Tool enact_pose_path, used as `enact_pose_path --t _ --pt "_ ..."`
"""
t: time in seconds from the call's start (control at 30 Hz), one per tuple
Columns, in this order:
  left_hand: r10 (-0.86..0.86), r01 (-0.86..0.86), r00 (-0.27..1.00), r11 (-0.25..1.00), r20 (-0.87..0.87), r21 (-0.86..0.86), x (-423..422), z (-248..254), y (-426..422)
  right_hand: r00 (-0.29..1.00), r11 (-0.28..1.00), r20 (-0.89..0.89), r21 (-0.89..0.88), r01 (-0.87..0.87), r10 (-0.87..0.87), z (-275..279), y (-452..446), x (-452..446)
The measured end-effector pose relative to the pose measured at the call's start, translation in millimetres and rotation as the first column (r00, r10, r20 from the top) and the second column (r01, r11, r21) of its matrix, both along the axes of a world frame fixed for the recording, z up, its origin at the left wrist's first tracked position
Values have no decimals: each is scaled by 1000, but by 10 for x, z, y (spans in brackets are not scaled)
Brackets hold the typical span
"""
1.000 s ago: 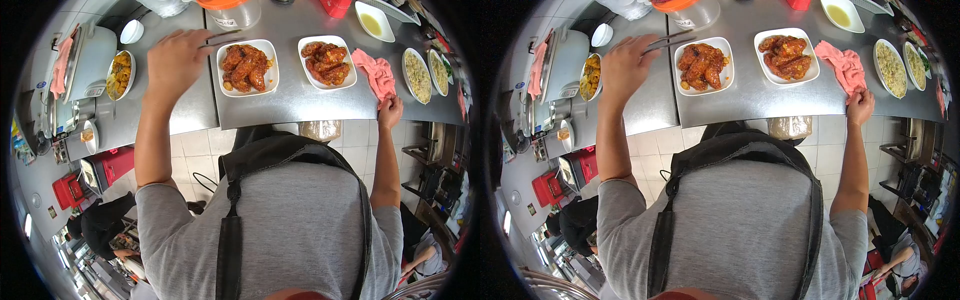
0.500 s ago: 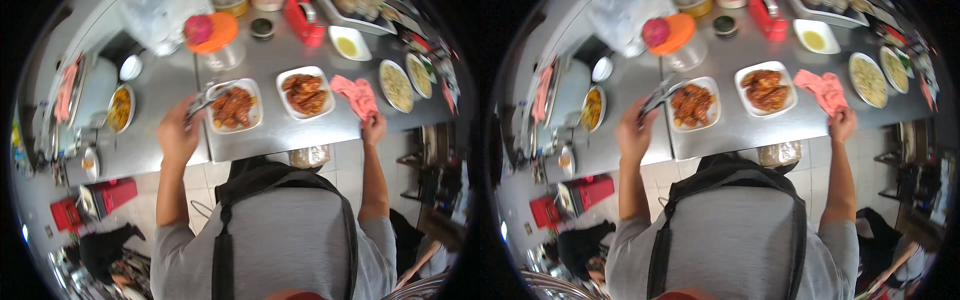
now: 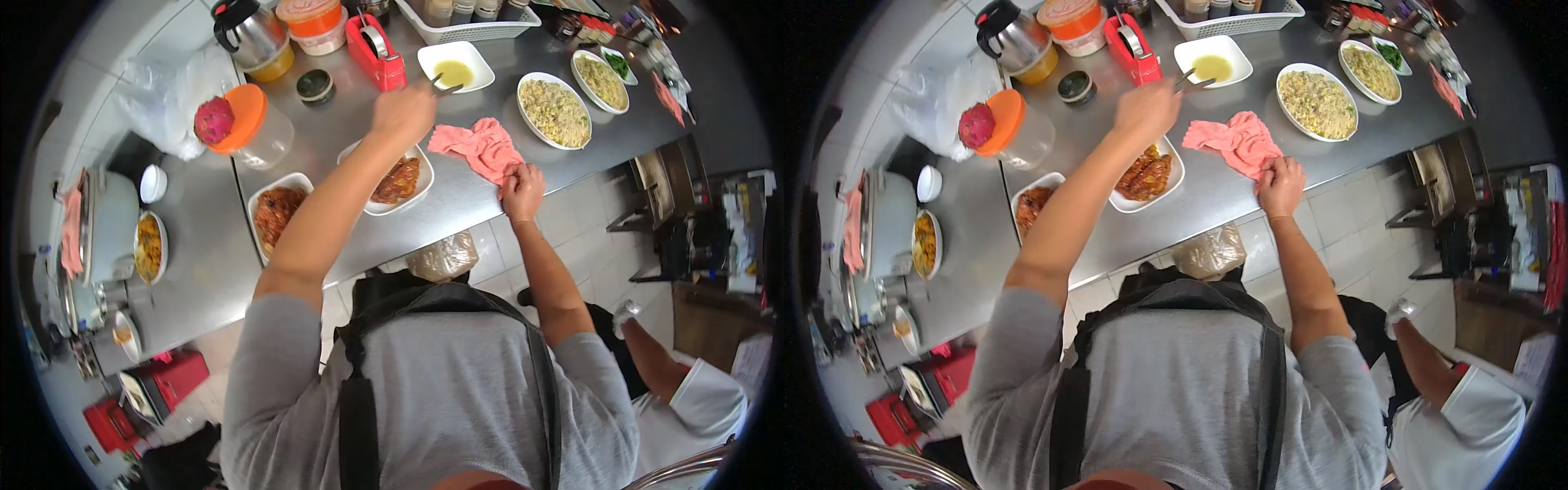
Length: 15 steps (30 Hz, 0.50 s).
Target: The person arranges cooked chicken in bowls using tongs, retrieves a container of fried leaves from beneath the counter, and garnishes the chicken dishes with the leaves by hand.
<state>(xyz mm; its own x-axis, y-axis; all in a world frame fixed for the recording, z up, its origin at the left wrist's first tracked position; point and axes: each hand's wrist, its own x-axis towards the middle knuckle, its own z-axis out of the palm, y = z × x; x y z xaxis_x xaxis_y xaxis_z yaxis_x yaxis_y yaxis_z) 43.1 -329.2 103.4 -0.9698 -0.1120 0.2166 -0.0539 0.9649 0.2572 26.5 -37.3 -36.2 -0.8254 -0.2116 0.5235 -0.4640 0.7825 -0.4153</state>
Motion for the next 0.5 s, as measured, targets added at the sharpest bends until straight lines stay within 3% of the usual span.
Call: enact_pose_path --t 0.03,0.1,0.2,0.27,0.33,0.4,0.5 --pt "2 -2 1000 998 6 -60 -350 -218 76 1000 1000 -8 5 -14 14 4 12 -9" --pt "112 -101 977 992 180 -72 -824 -386 181 998 998 -13 5 -67 67 17 31 -21" --pt "227 -203 970 954 88 -223 -899 -393 367 992 992 9 1 -123 123 18 106 -67" --pt "179 -167 983 970 52 -178 -761 -374 609 973 977 103 12 -211 209 36 184 -82" --pt "56 -68 997 977 -61 -201 -491 -553 961 954 957 71 -53 -287 290 127 223 -72" --pt "14 -14 1000 999 -12 -34 -118 -892 1365 924 922 43 -93 -375 380 126 295 -87" --pt "85 -85 996 996 25 3 236 -1126 1669 883 884 45 -10 -467 467 36 461 -230"
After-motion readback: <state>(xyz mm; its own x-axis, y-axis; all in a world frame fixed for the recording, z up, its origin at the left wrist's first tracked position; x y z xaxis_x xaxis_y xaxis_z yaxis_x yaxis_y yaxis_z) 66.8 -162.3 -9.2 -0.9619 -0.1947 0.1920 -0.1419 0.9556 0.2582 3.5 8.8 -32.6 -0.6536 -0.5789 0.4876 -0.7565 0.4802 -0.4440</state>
